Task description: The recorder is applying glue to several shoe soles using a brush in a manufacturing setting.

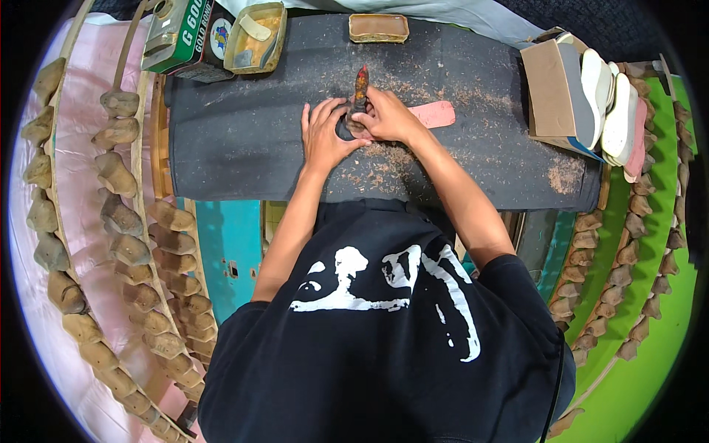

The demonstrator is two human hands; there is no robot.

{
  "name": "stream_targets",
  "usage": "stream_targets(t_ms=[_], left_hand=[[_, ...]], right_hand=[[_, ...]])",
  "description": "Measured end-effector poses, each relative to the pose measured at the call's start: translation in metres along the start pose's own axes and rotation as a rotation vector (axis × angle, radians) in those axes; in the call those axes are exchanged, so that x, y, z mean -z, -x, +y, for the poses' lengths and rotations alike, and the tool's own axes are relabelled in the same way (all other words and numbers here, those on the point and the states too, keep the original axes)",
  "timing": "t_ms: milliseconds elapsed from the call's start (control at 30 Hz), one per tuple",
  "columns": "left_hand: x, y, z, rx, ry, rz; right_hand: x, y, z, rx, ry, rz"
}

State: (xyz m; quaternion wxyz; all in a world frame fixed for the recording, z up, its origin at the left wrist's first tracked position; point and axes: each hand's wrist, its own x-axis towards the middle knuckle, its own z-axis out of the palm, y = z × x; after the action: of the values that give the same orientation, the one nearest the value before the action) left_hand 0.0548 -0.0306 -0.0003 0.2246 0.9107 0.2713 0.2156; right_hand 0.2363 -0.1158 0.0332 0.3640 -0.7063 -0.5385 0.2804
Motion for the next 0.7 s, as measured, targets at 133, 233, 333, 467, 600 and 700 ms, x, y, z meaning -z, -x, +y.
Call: stream_targets(t_ms=[133,233,333,467,600,700], left_hand=[[0.002,0.001,0.003,-0.001,0.003,-0.004],[0.003,0.001,0.002,-0.002,-0.024,-0.010],[0.009,0.000,0.007,-0.016,0.035,-0.036],[0.010,0.002,0.000,-0.051,0.121,-0.024],[0.001,0.003,-0.010,-0.032,0.112,-0.024],[-0.001,0.003,-0.008,-0.021,0.089,-0.008]], right_hand=[[0.011,0.000,-0.005,0.066,0.056,-0.142],[0.016,-0.001,-0.012,0.046,0.078,-0.093],[0.023,-0.001,-0.010,0.034,0.119,-0.211],[0.019,0.000,-0.010,0.015,0.050,-0.071],[0.018,0.003,-0.013,0.008,0.145,-0.152],[0.019,0.009,-0.019,0.008,0.093,-0.137]])
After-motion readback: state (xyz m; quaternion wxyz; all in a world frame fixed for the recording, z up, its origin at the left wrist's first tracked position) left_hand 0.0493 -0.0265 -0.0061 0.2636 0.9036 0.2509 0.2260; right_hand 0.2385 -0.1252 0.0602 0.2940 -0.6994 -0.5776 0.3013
